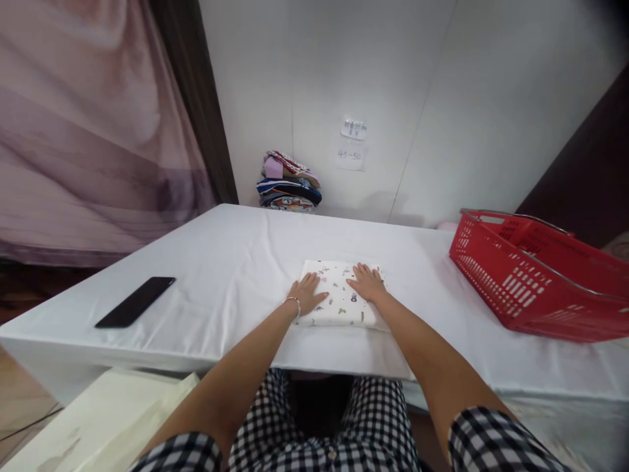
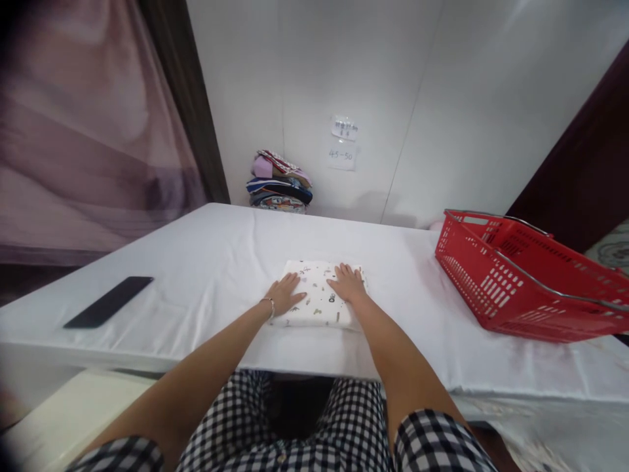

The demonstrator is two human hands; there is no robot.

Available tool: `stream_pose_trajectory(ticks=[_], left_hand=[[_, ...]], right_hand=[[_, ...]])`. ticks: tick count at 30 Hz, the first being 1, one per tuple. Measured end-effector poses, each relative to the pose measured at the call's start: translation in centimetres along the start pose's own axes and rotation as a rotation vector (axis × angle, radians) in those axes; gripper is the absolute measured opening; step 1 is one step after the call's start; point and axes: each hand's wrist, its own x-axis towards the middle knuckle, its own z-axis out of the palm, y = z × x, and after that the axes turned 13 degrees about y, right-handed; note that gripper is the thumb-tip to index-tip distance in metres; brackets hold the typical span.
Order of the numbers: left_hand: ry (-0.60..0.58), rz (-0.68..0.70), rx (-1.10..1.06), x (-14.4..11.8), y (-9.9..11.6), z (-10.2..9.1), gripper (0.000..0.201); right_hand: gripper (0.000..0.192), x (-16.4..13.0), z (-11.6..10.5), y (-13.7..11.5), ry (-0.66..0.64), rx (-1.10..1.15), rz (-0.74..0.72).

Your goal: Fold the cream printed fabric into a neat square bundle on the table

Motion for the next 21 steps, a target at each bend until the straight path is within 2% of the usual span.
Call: stream_pose_trajectory(ticks=[4, 8, 10, 12, 15, 18, 21], left_hand=[[-0.01, -0.009, -0.014, 0.3, 0.0, -0.1, 0.073], [0.019, -0.01, -0.062, 0.7, 0.1, -0.2, 0.065], [0.05, -0.014, -0.113, 0.6, 0.1, -0.3, 0.058], [0.113, -0.044, -0.214, 0.0, -0.1, -0.3, 0.05], [0.315, -0.172, -0.439, -2.0, -0.7, -0.2, 0.045], [0.527, -0.397, -0.581, -4.5, -1.3, 0.2, 0.043], [0.598, -0.506, -0.609, -6.6, -1.2, 0.4, 0.049]], right_hand=[[0.057, -1.3, -1.3, -1.1, -0.058, 0.055, 0.064], [0.05, -5.7, -1.7, -1.1, -0.052, 0.179, 0.012], [0.048, -8.8, -1.1, -0.2, 0.039, 0.222, -0.024], [0.046, -11.8, -0.2, 1.0, 0.179, 0.274, 0.007], [0.048, -15.1, 1.5, 2.7, 0.4, 0.472, 0.101], [0.055, -16.2, 2.5, 3.7, 0.561, 0.733, 0.317], [0.062, -15.7, 2.6, 4.0, 0.634, 0.917, 0.555]])
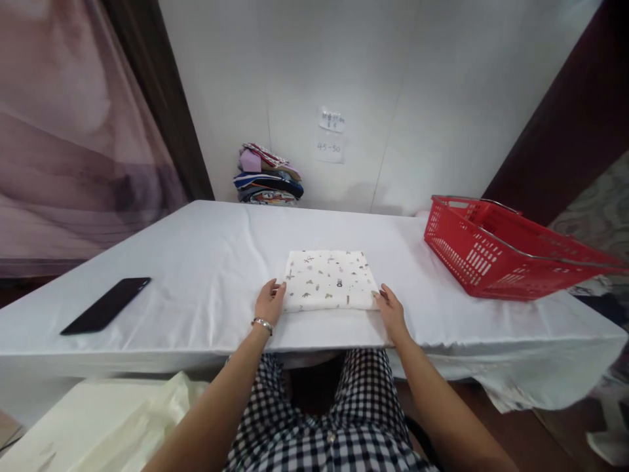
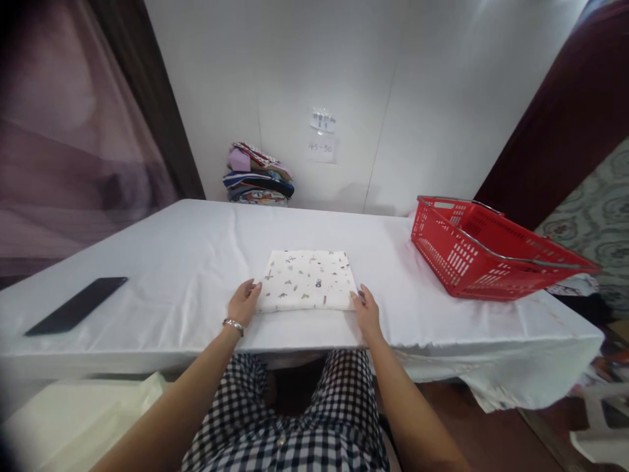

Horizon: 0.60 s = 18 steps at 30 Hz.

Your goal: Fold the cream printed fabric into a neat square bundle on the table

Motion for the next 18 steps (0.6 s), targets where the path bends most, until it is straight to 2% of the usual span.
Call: stream_pose_trajectory(ticks=[4, 9, 13, 18], left_hand=[[-0.032, 0.052, 0.053, -1.5, 0.2, -0.8, 0.06], [-0.044, 0.069, 0.05, -1.9, 0.4, -1.2, 0.063], [-0.119, 0.077, 0.04, -1.8, 0.4, -1.1, 0.063], [-0.202, 0.094, 0.036, -1.8, 0.5, -1.0, 0.063]], right_hand=[[0.068, 0.6, 0.6, -0.2, 0.028, 0.084, 0.08], [0.066, 0.4, 0.5, -0.8, 0.015, 0.014, 0.08], [0.064, 0.5, 0.2, -1.3, -0.012, -0.022, 0.09], [0.068, 0.7, -0.1, -1.0, -0.047, 0.066, 0.086]])
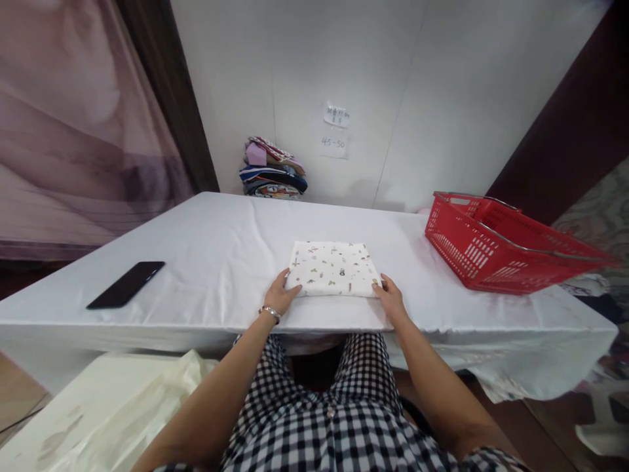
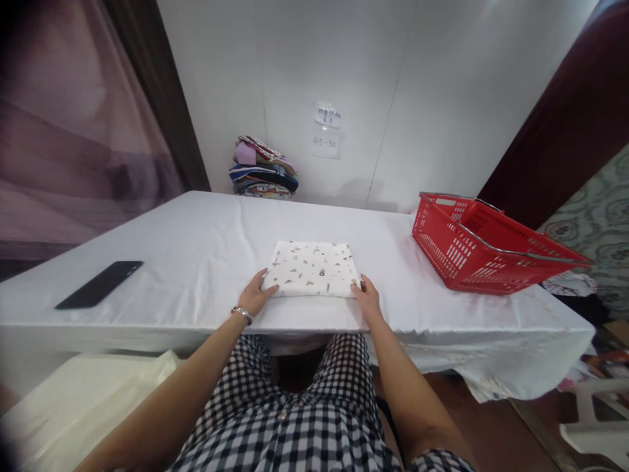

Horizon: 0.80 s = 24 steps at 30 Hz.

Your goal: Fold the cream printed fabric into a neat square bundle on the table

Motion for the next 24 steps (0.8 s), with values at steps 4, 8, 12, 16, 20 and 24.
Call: stream_pose_trajectory(ticks=[4, 8, 12, 16, 20, 24], left_hand=[[-0.001, -0.032, -0.018, 0.0, 0.2, 0.0, 0.06], [0.016, -0.035, -0.034, 0.2, -0.1, 0.3, 0.057], [0.03, -0.046, -0.019, 0.6, -0.7, 0.7, 0.058], [0.07, -0.097, 0.012, 0.8, -0.9, 0.8, 0.067], [0.115, -0.107, 0.011, 0.6, -0.6, 0.7, 0.061], [0.157, -0.114, -0.007, 0.3, -0.3, 0.6, 0.055]], right_hand=[[0.071, 0.0, -0.1, 0.3, -0.013, 0.009, -0.009], [0.069, 0.1, 0.0, 0.6, -0.011, -0.013, -0.046], [0.064, 0.0, 0.3, 0.8, 0.009, 0.012, -0.063], [0.059, -0.2, 0.6, 0.8, 0.024, 0.015, -0.075], [0.056, -0.4, 0.6, 0.6, 0.006, 0.017, -0.089], [0.051, -0.6, 0.6, 0.3, -0.045, 0.077, -0.105]])
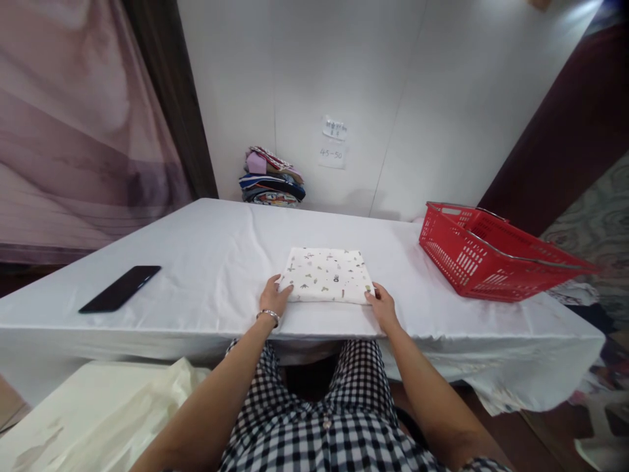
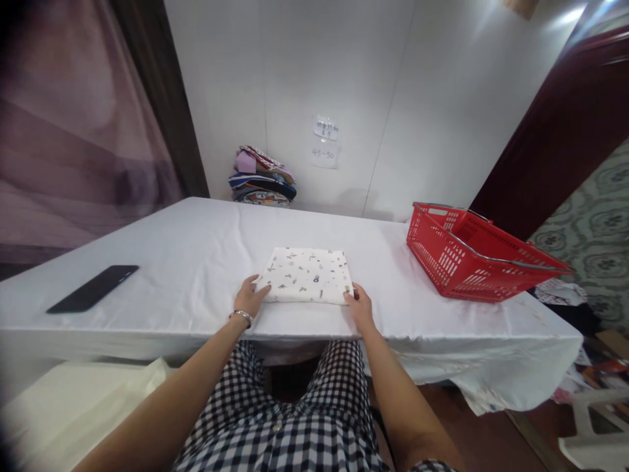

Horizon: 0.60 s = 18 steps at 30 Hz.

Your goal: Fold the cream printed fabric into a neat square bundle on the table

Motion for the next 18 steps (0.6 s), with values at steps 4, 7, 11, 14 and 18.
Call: stream_pose_trajectory(ticks=[4, 7, 11, 14, 18], left_hand=[[-0.03, 0.046, 0.053, 0.1, 0.0, -0.1, 0.048], [0.019, 0.19, 0.159, -0.1, 0.0, -0.2, 0.043], [0.089, 0.53, 0.291, -1.4, 0.9, -0.1, 0.04], [-0.039, 0.788, 0.375, -2.9, 1.9, 0.8, 0.042], [-0.198, 0.969, 0.487, -4.2, 2.7, 2.5, 0.048]], right_hand=[[0.052, -0.1, 0.0, 0.0, 0.0, 0.013, -0.004], [0.055, 0.0, 0.0, 0.2, 0.019, -0.021, 0.01], [0.055, -0.1, -0.2, 0.4, 0.061, -0.177, -0.075], [0.047, -1.0, 0.1, -0.5, 0.1, -0.392, -0.39], [0.042, -3.3, 2.2, -2.7, -0.072, -0.523, -0.789]])
